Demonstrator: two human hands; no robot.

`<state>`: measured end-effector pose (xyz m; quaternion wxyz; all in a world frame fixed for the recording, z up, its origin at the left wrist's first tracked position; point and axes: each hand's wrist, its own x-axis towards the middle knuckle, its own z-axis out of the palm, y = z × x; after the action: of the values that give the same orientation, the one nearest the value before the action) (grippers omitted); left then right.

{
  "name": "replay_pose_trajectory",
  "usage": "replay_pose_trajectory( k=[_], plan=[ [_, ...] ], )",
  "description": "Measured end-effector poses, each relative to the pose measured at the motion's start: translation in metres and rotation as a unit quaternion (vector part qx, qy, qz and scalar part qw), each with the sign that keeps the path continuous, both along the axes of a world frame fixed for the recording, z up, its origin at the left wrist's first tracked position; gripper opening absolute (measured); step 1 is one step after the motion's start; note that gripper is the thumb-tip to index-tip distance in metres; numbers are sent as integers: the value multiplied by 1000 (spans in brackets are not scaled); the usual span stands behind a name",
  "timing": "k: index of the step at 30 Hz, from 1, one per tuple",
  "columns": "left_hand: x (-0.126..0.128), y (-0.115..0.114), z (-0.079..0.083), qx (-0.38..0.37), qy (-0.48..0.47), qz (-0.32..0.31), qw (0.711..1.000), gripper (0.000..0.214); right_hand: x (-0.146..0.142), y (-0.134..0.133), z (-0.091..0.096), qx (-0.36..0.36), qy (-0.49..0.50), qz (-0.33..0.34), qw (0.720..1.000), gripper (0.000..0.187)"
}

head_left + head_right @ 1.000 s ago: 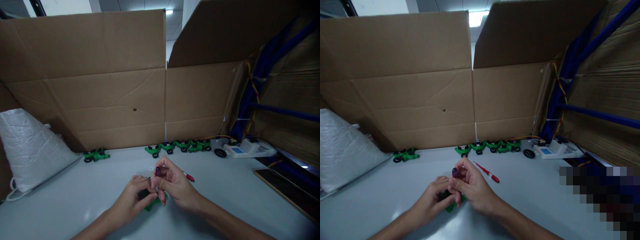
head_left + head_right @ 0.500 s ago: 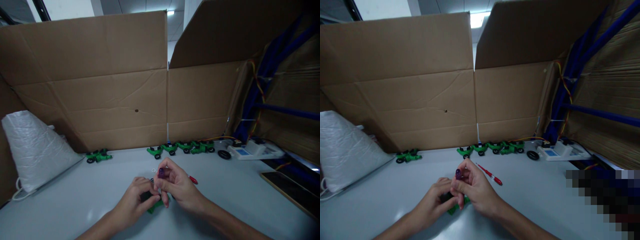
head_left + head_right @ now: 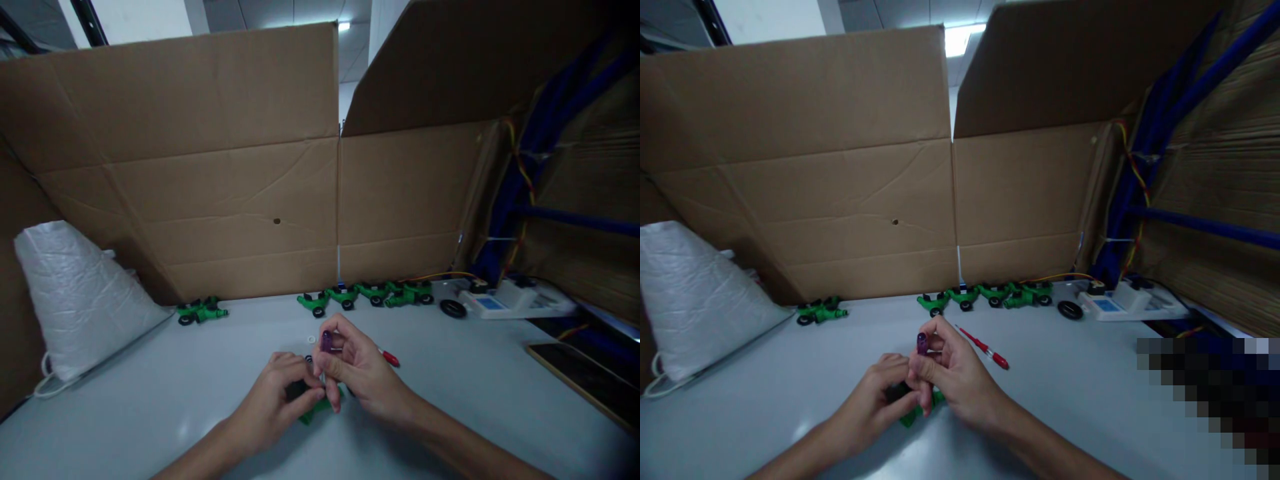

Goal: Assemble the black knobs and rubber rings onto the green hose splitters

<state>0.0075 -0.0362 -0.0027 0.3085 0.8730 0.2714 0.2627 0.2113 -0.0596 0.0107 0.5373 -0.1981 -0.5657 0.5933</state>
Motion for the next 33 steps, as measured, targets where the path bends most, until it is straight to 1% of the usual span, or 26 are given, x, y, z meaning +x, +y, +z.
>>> replay_pose_trajectory(
  k=[4,8,11,14,17,19,22,26,29,31,33],
  plan=[
    [0,0,-1,1,-3,6,1000,21,2,-2,3,-5,-9,0,1000,36],
    [0,0,-1,4,0,7,1000,22,1,-4,5,15,-17,-36,999,32],
    [0,-1,1,3,2,3,1000,22,1,-6,4,10,-19,-62,998,33],
    [1,-1,2,6,-2,3,1000,23,2,-7,4,12,-28,-67,997,31],
    [1,-1,2,11,-5,1,1000,23,5,-10,4,44,-48,-62,996,29],
    [1,-1,2,15,-7,-1,1000,21,6,-11,4,75,-78,-61,992,29],
    [1,-2,3,17,-3,2,1000,17,7,-14,3,95,-110,-82,986,27],
    [0,-3,4,15,2,16,1000,21,2,-18,0,51,-87,-92,991,24],
    [1,-2,5,11,5,3,1000,28,-1,-20,0,15,-62,-88,994,29],
    [1,-2,5,10,9,1,1000,29,-1,-20,2,9,-52,-81,995,30],
    [1,-2,5,10,9,5,1000,26,2,-19,5,24,-55,-71,996,32]
  ],
)
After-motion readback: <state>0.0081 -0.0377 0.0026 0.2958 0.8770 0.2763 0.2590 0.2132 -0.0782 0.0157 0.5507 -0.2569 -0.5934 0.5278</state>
